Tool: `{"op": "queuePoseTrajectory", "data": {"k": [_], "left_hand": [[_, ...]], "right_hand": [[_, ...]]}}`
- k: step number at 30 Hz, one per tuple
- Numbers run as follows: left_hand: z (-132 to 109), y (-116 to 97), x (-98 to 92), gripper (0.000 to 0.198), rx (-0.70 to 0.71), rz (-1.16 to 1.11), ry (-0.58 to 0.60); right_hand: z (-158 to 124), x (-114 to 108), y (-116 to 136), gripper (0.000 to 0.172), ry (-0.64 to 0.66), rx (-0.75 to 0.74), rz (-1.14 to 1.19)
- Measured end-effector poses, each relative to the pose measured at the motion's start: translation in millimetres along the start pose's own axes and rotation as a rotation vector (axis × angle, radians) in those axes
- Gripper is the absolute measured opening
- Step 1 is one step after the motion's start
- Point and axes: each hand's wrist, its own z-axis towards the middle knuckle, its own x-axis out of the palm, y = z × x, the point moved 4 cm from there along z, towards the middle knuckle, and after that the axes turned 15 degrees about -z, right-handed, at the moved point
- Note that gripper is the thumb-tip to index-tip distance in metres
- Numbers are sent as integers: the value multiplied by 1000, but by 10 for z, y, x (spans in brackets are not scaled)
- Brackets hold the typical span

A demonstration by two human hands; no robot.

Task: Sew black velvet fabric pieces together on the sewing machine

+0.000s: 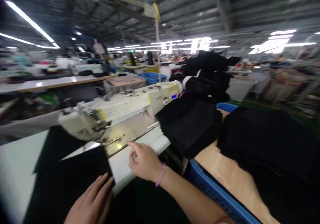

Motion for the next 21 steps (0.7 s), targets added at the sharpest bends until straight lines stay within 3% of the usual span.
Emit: {"op": "queuePoseTrajectory", "data": {"k": [3,7,14,21], "left_hand": [[-62,-170,-75,40,-38,191,99],[45,-291,-46,44,-77,265,180],[29,-305,-48,30,0,309,140],[-53,-188,39,42,39,370,156]], "right_hand": [[-318,288,40,52,86,-63,140],[-491,360,155,44,131,-190,158],[-438,448,281,18,106,-354,90],[-351,503,347,16,63,-522,-29]]}}
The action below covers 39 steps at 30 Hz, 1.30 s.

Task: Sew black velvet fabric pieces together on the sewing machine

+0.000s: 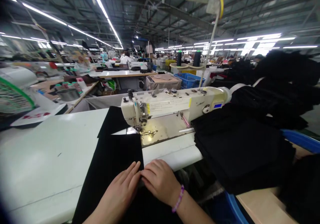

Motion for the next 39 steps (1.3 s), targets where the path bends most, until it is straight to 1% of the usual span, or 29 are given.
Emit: {"op": "queuePoseTrajectory", "data": {"k": [3,5,8,11,13,15,17,21,26,28,32,35,39], "left_hand": [[-14,16,2,39,28,-7,-28],[-5,13,-7,38,20,-25,-10],[34,-12,-45,34,-29,-79,72],[87,-17,-110,30,-63,-156,195],[117,-5,-154,32,-50,-206,266],[134,9,-188,37,-30,-237,283],[136,19,-194,36,-30,-228,252],[110,19,-140,25,-44,-207,137],[96,51,-119,25,-42,-257,67],[109,68,-148,27,-40,-259,47],[115,79,-235,25,-32,-291,6],[60,61,-296,29,8,-304,-22],[-45,57,-307,38,76,-290,10]], "right_hand": [[9,-9,-5,14,-13,-36,-20],[-1,-26,-15,13,-34,-41,10],[-27,-50,-38,14,-27,-28,71],[-46,-51,-79,15,26,12,124],[-42,-43,-101,17,59,36,151],[-27,-38,-109,18,81,47,170],[-8,-40,-107,18,89,47,178],[2,-48,-108,18,64,35,166],[-19,-27,-105,13,-1,5,120],[-15,-23,-86,12,-38,-25,93],[14,-49,-31,16,-99,-83,29],[36,-82,3,18,-94,-116,-20],[34,-122,30,23,-76,-155,-51]]}}
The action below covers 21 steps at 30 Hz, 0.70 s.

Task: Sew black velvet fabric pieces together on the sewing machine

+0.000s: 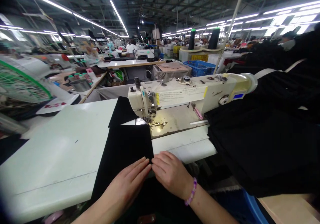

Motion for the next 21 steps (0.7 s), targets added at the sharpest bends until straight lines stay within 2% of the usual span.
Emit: {"op": "queuePoseTrajectory", "data": {"k": [6,11,21], "left_hand": [[-60,91,64,45,22,18,57],[16,211,49,40,41,27,78],[270,711,32,36,8,18,97]], "right_hand": [[-11,18,3,27,77,13,28],[94,91,-76,28,109,59,73],[393,415,-408,21,295,127,84]]}}
